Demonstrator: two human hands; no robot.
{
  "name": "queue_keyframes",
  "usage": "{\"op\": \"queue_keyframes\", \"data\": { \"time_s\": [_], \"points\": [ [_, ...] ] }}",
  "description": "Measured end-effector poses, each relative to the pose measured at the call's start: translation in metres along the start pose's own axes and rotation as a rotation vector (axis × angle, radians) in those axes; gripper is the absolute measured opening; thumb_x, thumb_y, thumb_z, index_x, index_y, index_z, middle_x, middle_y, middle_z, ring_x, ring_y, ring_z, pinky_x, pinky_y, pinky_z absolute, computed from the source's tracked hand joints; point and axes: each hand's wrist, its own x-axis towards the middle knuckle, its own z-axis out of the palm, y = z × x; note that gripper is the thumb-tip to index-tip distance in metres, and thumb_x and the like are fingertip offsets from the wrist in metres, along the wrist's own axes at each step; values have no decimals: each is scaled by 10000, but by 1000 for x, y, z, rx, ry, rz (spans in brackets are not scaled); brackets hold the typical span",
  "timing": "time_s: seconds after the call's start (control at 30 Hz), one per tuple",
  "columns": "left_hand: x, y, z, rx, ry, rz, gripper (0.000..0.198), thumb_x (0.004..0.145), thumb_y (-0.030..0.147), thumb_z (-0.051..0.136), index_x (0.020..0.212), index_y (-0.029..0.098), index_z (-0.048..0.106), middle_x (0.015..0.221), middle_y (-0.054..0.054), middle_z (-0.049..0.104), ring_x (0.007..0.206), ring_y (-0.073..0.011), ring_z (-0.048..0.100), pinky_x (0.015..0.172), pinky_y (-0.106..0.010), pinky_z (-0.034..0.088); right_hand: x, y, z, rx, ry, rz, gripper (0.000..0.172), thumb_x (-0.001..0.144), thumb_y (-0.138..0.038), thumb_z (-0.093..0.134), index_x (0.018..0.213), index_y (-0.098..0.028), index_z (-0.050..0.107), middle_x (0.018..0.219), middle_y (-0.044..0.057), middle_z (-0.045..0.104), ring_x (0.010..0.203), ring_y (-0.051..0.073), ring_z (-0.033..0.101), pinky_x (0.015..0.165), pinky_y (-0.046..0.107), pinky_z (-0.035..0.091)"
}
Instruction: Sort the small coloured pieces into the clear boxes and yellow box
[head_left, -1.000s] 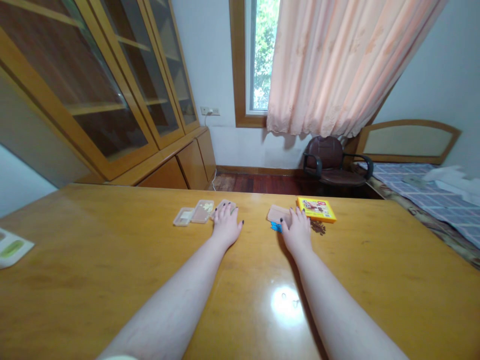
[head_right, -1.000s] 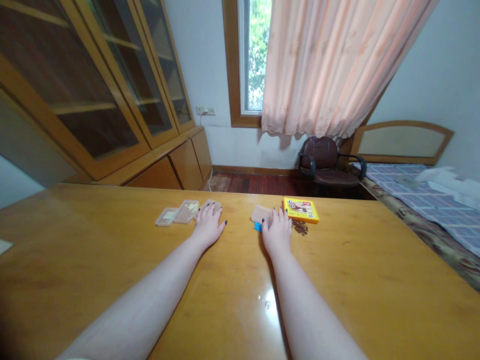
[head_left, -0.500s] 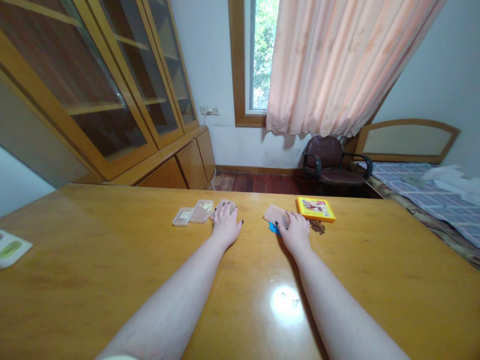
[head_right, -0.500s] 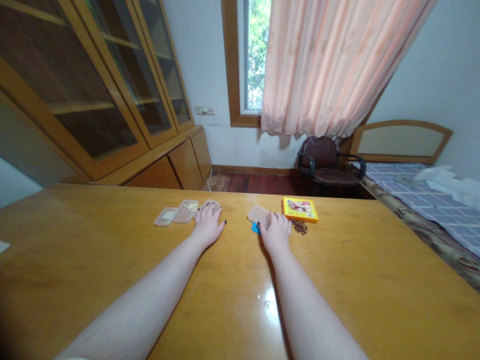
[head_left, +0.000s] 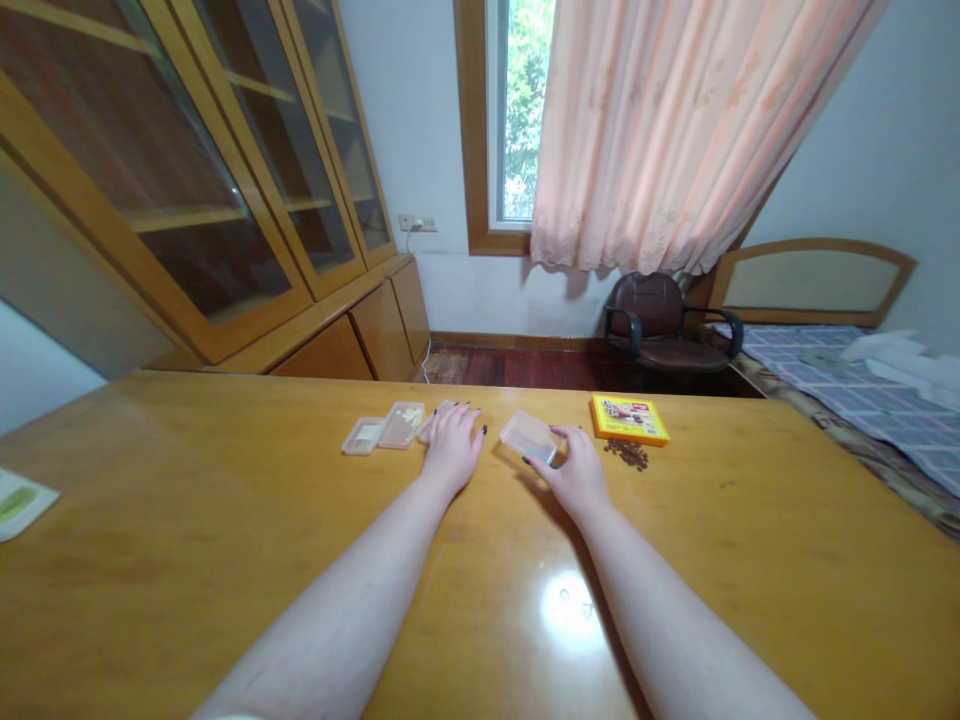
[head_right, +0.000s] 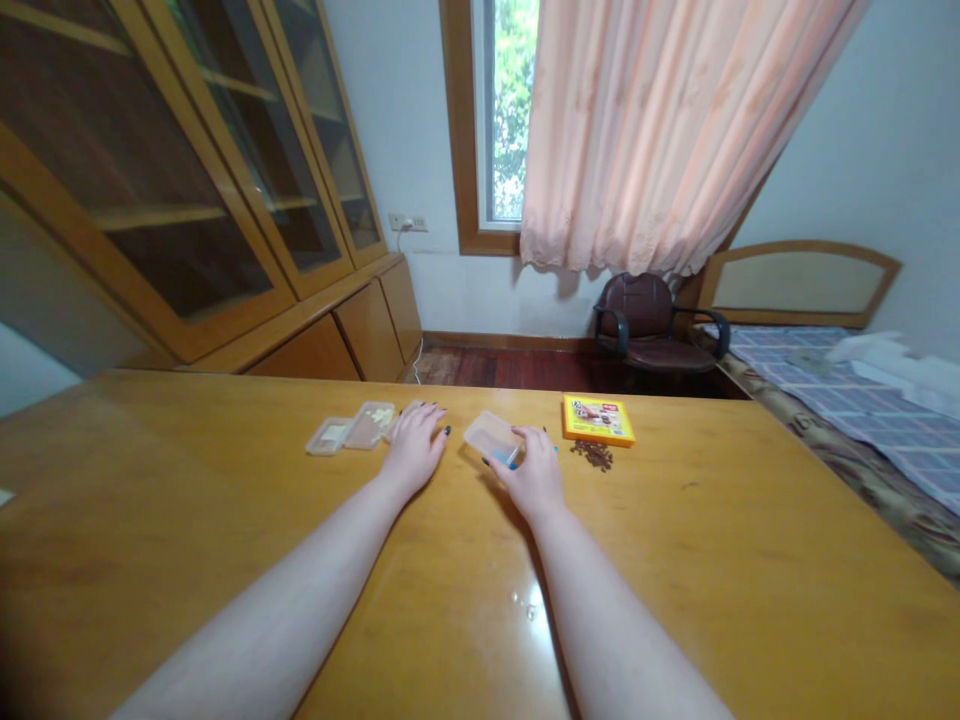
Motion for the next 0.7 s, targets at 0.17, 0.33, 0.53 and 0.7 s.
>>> {"op": "queue_keyframes", "data": {
  "time_s": [0.17, 0.33, 0.53, 0.7],
  "points": [
    [-5, 2, -8, -370, -92, 301, 475, 880, 363, 352, 1315, 173, 356, 1343, -99, 430, 1237, -205, 381, 1055, -381, 283, -3, -1, 5, 268, -65, 46, 440, 637, -376, 678, 1001, -178, 532, 1014, 90, 593, 933, 214, 571, 846, 362, 445],
    [-5, 2, -6, -489, -197, 258, 637, 806, 438, 497, 1353, 186, 291, 1355, -115, 408, 1224, -239, 397, 1036, -403, 310, -4, 1, 8, 390, -115, 46, 408, 644, -364, 672, 987, -187, 540, 1032, 86, 598, 938, 206, 575, 848, 361, 455],
    [-2, -1, -1, -552, -44, 149, 617, 783, 445, 528, 1301, 159, 356, 1273, -133, 469, 1150, -245, 461, 986, -398, 364, -5, 6, 8, 210, -72, 38, 422, 822, -429, 450, 1138, -155, 501, 1183, 129, 538, 1122, 218, 478, 967, 390, 357],
    [0, -10, 4, -542, 112, 57, 560, 821, 450, 467, 1285, 159, 350, 1238, -121, 493, 1117, -225, 488, 962, -374, 386, 0, 20, 12, -127, -63, 235, 452, 844, -431, 399, 1138, -109, 518, 1242, 170, 494, 1209, 274, 391, 1021, 461, 240]
  ]
}}
